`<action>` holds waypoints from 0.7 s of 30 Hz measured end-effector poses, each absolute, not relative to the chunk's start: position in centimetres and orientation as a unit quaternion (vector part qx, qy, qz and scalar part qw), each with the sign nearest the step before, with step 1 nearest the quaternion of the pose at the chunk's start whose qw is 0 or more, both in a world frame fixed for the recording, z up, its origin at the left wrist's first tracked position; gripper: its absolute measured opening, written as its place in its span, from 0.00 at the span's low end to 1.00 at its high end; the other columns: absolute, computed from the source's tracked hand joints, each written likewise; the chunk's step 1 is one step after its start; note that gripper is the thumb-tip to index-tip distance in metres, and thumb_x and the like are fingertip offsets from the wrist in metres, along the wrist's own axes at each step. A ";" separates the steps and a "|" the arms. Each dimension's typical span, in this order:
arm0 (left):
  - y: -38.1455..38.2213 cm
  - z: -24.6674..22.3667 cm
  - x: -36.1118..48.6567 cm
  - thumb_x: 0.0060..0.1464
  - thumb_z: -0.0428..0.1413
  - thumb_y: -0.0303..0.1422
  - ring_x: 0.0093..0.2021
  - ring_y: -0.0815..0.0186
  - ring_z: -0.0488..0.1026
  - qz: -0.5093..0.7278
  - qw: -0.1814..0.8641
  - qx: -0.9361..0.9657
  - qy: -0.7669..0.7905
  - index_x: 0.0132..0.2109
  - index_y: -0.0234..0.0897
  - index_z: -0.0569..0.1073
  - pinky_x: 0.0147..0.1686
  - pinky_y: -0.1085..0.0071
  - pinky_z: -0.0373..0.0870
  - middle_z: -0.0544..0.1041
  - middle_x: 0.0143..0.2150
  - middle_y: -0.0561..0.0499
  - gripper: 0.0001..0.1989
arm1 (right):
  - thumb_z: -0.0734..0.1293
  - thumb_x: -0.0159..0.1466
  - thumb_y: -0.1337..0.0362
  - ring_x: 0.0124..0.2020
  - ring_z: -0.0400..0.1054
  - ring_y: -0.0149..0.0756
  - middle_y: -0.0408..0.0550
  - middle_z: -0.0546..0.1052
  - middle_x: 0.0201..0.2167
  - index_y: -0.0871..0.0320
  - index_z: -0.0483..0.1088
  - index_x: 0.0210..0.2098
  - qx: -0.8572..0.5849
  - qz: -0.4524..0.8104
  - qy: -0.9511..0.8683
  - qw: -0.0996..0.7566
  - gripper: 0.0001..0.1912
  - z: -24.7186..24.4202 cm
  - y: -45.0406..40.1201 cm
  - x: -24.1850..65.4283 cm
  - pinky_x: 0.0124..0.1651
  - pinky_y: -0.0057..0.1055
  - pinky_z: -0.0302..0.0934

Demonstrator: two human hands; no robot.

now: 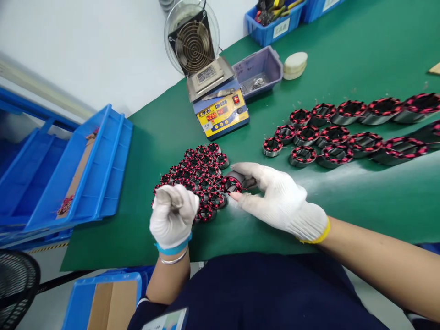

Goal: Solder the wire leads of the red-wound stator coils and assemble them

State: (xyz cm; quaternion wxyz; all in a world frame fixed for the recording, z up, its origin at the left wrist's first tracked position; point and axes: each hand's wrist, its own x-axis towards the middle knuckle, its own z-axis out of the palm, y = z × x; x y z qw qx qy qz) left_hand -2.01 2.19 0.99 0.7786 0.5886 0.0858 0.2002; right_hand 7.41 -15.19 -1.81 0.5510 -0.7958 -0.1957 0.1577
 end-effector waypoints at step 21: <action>0.2 -0.6 -1.8 0.54 0.55 0.60 0.21 0.71 0.62 0.147 0.681 0.701 0.154 0.32 0.38 0.71 0.20 0.72 0.62 0.71 0.25 0.54 0.27 | 0.69 0.56 0.48 0.42 0.77 0.44 0.52 0.79 0.47 0.57 0.74 0.56 -0.850 0.084 -0.251 0.455 0.32 -0.8 -15.1 8.3 0.43 0.37 0.75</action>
